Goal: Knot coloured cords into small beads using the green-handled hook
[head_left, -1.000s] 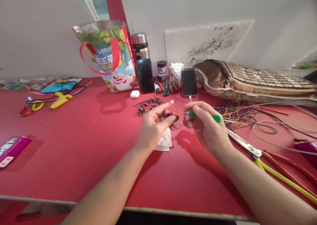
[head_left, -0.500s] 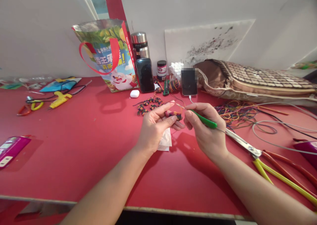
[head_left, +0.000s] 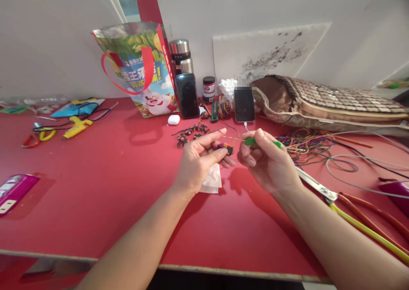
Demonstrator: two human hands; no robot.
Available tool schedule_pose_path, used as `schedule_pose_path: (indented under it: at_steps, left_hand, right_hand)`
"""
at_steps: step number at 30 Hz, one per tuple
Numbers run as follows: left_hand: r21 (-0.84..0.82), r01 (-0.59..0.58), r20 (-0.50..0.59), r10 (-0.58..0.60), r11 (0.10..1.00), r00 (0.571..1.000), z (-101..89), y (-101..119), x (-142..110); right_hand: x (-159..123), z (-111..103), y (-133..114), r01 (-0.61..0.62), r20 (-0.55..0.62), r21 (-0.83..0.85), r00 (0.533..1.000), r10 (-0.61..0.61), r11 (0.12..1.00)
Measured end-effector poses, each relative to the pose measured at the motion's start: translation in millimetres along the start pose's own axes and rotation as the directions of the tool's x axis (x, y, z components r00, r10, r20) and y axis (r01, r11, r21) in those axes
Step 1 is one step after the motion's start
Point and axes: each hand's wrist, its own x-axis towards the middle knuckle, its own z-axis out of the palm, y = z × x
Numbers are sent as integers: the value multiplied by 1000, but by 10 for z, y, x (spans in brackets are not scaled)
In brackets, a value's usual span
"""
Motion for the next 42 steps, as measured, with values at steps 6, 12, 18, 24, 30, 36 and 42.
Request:
schedule_pose_path:
  at_steps: [6,12,18,24,30,36,42]
  left_hand:
    - [26,-18,14,18,999,1000,-1,6,-11]
    - [46,-9,44,7,999,999,-10,10,-4]
    - [47,-5,61,2,999,998,-7,15,-21]
    - [73,-34,45,31,997,999,15,21,-31]
    - [76,-53,33,51,996,998,16,10,-32]
    - [118,-70,32,67,990,997,2,-7,-22]
    - [157,-65,37,60,985,998,-5,2,-26]
  right_hand:
    - [21,4,-45,-30,-46,31,998,32,999]
    - [39,-22,-62,-45,-53,29,998,47,999]
    - [65,-72,-105,-30,-47,-11,998,29,999]
    - [51,-62,-130,-2,-100,-22,995,0,1000]
    - [24,-21,-138,50,-134,-78,989,-60,996]
    - [21,-43,-109,113,-137,-116,982,-128,987]
    - [27,-30,-122,92,-135,-109,985,-106,990]
